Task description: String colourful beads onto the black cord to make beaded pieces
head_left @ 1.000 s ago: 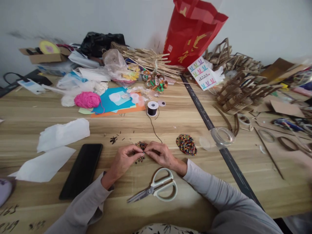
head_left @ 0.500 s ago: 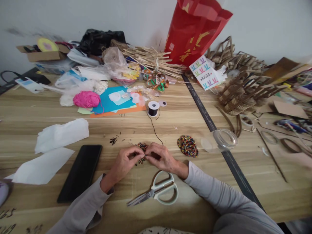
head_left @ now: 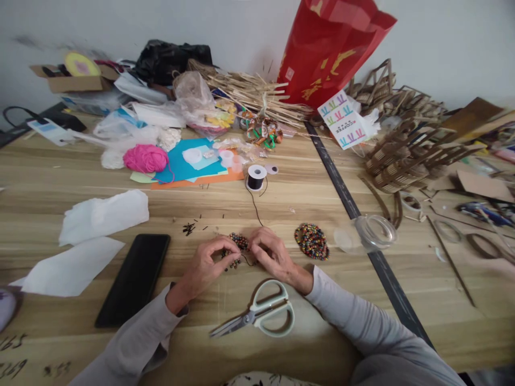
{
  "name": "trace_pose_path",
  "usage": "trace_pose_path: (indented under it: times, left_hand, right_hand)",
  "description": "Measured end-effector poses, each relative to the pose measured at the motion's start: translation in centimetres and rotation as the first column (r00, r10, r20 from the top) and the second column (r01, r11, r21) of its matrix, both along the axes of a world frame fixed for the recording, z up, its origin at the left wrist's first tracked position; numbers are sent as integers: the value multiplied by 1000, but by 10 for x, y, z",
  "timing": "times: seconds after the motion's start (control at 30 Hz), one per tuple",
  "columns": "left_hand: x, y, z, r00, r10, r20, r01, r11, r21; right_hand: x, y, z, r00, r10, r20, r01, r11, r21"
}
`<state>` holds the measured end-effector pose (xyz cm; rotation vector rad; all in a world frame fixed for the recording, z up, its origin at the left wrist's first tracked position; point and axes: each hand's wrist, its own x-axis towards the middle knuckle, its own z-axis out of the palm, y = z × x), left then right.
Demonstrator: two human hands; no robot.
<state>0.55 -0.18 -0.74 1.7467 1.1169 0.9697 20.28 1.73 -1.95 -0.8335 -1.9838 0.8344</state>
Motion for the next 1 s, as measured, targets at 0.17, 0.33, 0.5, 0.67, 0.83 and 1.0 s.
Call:
trace_pose_path:
  times: [0.17,0.33,0.5,0.67,0.83,1.0]
  left_hand:
    - [1,-1,0,1000,10,16,-10,1000,29]
    - [2,0,4,1000,28,-6,-28,999,27]
    - [1,0,6,998,42,-36,-41,999,36]
    - [1,0,5,996,32,-82,-27,998,60]
    - [0,0,2,996,34,-85,-26,995,94]
    - [0,1,0,995,36,-97,-26,994,103]
  right_hand:
    - [-2,-2,1,996,89,4,-89,996,22]
    - [-6,-3,-2,994,108,-5,-107,991,75]
    - [-6,-2,-4,996,82,-26,-80,995,63]
    - [-6,-2,-6,997,77,-7,-76,995,68]
    - [-7,-2,-5,997,83,10,-83,994,72]
    - [-6,-1,-4,996,86,-1,-86,993,75]
